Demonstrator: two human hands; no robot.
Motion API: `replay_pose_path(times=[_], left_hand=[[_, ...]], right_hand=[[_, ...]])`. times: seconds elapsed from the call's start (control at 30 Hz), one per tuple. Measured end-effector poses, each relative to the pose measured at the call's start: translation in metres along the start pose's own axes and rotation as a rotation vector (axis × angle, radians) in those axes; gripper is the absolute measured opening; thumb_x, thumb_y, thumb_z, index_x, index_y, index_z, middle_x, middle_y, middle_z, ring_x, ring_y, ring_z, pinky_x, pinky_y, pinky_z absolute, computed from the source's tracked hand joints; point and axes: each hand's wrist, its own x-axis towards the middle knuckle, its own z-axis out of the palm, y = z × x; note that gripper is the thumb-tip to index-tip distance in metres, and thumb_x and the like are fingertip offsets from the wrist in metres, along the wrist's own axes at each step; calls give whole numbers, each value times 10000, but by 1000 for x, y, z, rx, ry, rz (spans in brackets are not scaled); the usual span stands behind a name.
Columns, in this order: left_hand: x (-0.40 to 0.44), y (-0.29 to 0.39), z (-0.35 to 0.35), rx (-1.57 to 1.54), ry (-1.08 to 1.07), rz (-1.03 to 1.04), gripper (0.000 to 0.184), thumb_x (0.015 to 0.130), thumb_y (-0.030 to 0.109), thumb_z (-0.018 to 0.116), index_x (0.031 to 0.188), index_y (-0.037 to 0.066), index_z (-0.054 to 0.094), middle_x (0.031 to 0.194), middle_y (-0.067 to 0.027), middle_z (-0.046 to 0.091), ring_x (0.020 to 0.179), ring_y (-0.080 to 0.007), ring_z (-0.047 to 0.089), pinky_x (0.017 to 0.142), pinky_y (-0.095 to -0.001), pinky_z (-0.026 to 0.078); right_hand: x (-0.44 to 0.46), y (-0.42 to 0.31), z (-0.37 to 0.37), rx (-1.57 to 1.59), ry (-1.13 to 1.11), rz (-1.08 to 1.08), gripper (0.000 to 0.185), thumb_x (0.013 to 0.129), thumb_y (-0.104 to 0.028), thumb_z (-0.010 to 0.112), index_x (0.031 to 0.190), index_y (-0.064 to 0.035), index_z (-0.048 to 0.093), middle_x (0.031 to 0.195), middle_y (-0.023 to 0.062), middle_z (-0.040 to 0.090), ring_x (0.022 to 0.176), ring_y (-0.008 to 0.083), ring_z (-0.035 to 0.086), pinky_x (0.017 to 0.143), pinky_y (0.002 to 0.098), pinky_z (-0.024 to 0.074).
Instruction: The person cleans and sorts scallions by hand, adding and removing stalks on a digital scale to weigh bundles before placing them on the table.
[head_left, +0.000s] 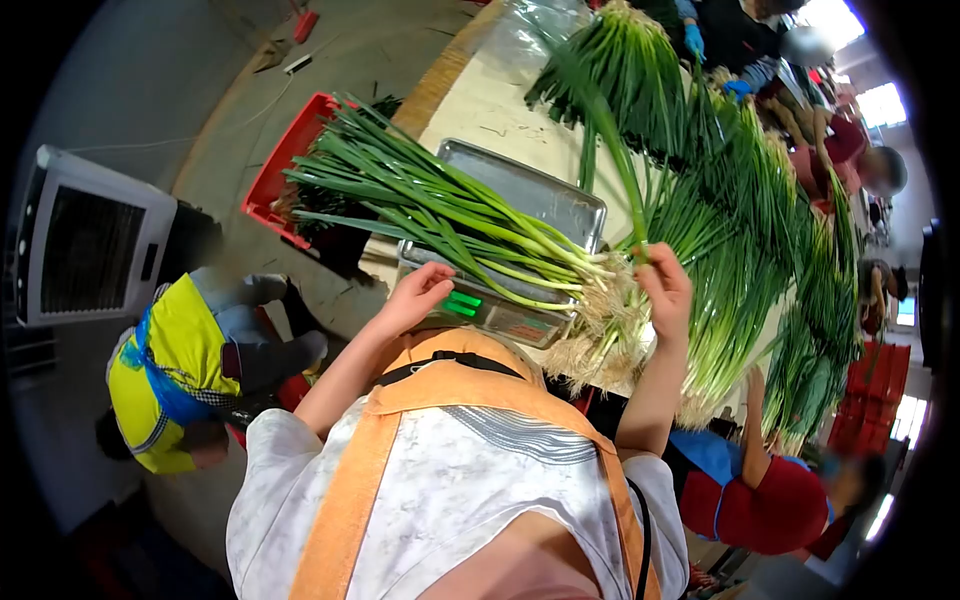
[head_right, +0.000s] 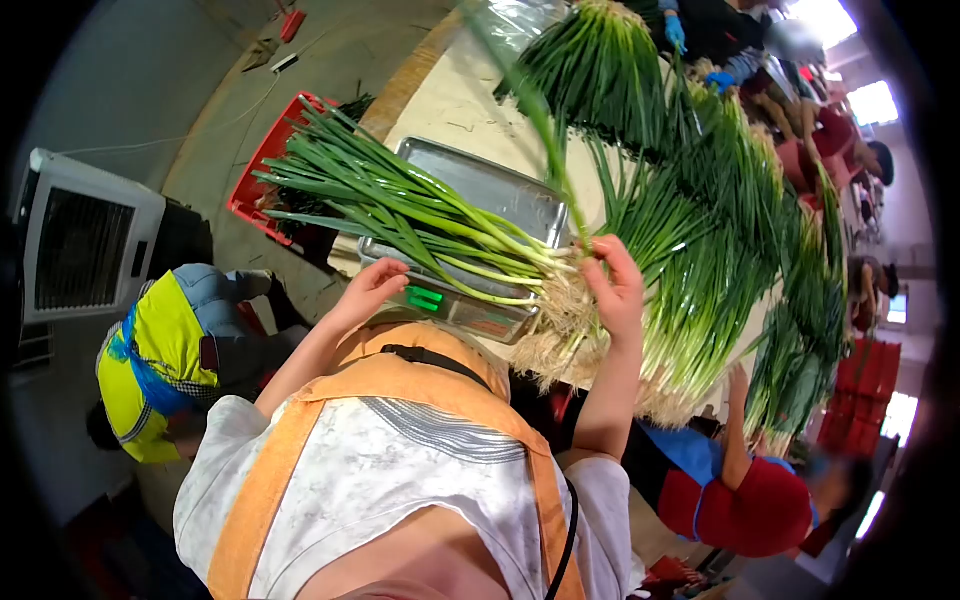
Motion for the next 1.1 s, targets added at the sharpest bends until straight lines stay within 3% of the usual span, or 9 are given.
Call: replay_pose_path(times=[0.1,0.2,0.3,0.47,0.6,0.77,0.83,0.97,1.1], left_hand=[[-5,-9,-7,2,36,-13,258,878,188,570,1080,31,541,882,-16,571,784,-81,507,715,-232,439],[-12,-23,-16,-9,81,-35,254,877,188,568,1075,33,540,868,-13,571,774,-80,508,710,-230,437],[-24,-44,-42,-71,131,-56,223,878,169,560,1049,27,539,862,-14,579,783,-86,527,724,-228,436],[-42,-40,-87,-70,373,1,178,886,121,541,1017,1,535,840,-20,565,773,-88,526,730,-231,431],[-33,-21,-96,-140,530,61,151,885,87,534,1015,10,523,874,-27,576,779,-93,543,708,-231,445],[-1,0,-72,192,536,242,227,854,133,575,1031,5,514,853,-55,582,759,-134,571,704,-258,464],[6,28,-55,287,435,211,282,823,171,605,1039,12,518,923,-101,583,816,-201,589,732,-287,467],[36,36,-22,839,330,694,386,755,204,671,1085,66,526,1108,-128,541,1019,-321,518,889,-405,407],[45,30,14,1069,-111,741,673,697,285,723,1289,182,418,1388,-80,321,1293,-293,280,1034,-525,225]], right_hand=[[15,31,28,-300,-92,-81,172,797,-36,584,965,-25,619,826,81,558,748,186,539,681,284,428],[13,73,38,-838,-213,-188,200,763,-68,621,960,-36,626,822,101,577,740,247,558,659,334,438],[4,92,44,-783,-122,-221,229,729,-98,651,950,-42,634,813,96,587,745,273,557,659,372,434],[-14,84,37,-762,83,-137,351,708,-120,675,1051,-87,605,1010,92,581,962,265,526,907,388,346],[-20,85,36,-754,143,-151,328,718,-93,665,1040,-78,606,1021,97,583,976,276,525,901,385,358],[-19,83,40,-763,169,-180,297,725,-61,650,1020,-76,615,1026,99,585,991,280,527,890,379,372],[-18,82,43,-778,161,-198,281,727,-58,649,1006,-76,620,1019,95,591,976,276,533,879,374,379],[-15,93,42,-788,124,-255,288,723,-75,666,1007,-79,621,1018,89,596,965,273,538,873,376,381],[-11,117,46,-742,62,-252,312,716,-121,692,1017,-79,622,1033,87,596,979,276,538,879,383,376]])
